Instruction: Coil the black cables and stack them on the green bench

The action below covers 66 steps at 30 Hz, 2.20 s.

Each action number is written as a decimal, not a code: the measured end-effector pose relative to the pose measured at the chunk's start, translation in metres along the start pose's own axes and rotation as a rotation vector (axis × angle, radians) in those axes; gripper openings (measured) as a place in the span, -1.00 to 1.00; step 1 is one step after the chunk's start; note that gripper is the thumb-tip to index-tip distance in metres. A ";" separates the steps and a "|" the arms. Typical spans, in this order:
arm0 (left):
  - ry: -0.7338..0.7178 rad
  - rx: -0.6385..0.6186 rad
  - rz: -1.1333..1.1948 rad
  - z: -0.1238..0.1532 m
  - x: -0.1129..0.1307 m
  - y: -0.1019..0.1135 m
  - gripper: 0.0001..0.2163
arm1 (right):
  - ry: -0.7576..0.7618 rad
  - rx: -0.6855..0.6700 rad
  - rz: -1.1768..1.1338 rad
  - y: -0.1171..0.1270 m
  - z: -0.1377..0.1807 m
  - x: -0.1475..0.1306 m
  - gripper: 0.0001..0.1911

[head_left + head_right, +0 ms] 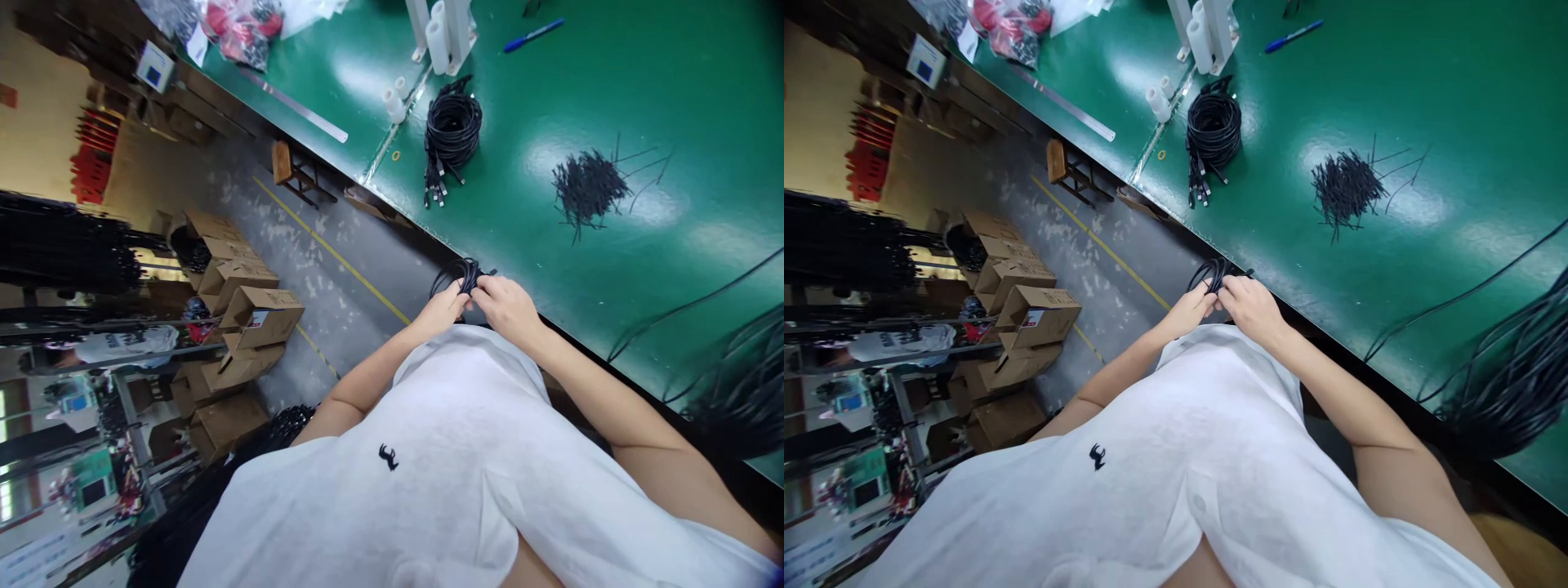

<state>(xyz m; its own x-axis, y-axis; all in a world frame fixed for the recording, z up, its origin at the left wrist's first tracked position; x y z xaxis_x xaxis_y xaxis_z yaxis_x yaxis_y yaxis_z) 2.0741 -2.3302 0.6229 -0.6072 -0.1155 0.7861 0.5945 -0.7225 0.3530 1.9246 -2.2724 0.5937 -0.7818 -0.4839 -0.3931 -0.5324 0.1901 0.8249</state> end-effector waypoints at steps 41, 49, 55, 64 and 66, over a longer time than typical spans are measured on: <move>0.043 -0.152 0.366 -0.071 0.013 -0.038 -0.47 | 0.084 -0.888 0.494 0.047 -0.045 0.035 -0.67; -0.330 -0.244 0.170 -0.110 0.015 -0.003 -0.72 | 0.082 -0.719 0.416 0.053 -0.061 0.057 -0.70; -0.574 -0.113 -0.562 -0.116 0.024 0.015 -0.78 | 0.204 -0.745 0.447 0.048 -0.054 0.050 -0.73; -0.304 -0.140 -0.214 -0.091 0.014 -0.039 -0.76 | 0.075 -0.763 0.515 0.038 -0.048 0.082 -0.79; -0.405 -0.220 -0.182 -0.087 0.011 -0.027 -0.81 | 0.098 -0.769 0.509 0.036 -0.042 0.080 -0.79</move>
<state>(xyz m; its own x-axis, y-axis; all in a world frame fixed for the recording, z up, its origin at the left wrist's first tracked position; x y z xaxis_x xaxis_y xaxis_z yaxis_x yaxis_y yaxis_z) 2.0058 -2.3713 0.5783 -0.4115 0.2682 0.8710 0.3462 -0.8381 0.4216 1.8565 -2.3401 0.6089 -0.8129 -0.5743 0.0973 0.2564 -0.2029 0.9450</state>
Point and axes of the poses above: each hand's wrist, its own z-axis away from the middle knuckle, its own y-axis out of the back of the hand, x = y × z, the point moved 2 cm from there along -z, towards the middle knuckle, and after that the axes turned 4 degrees about y, right-handed, at the moved point
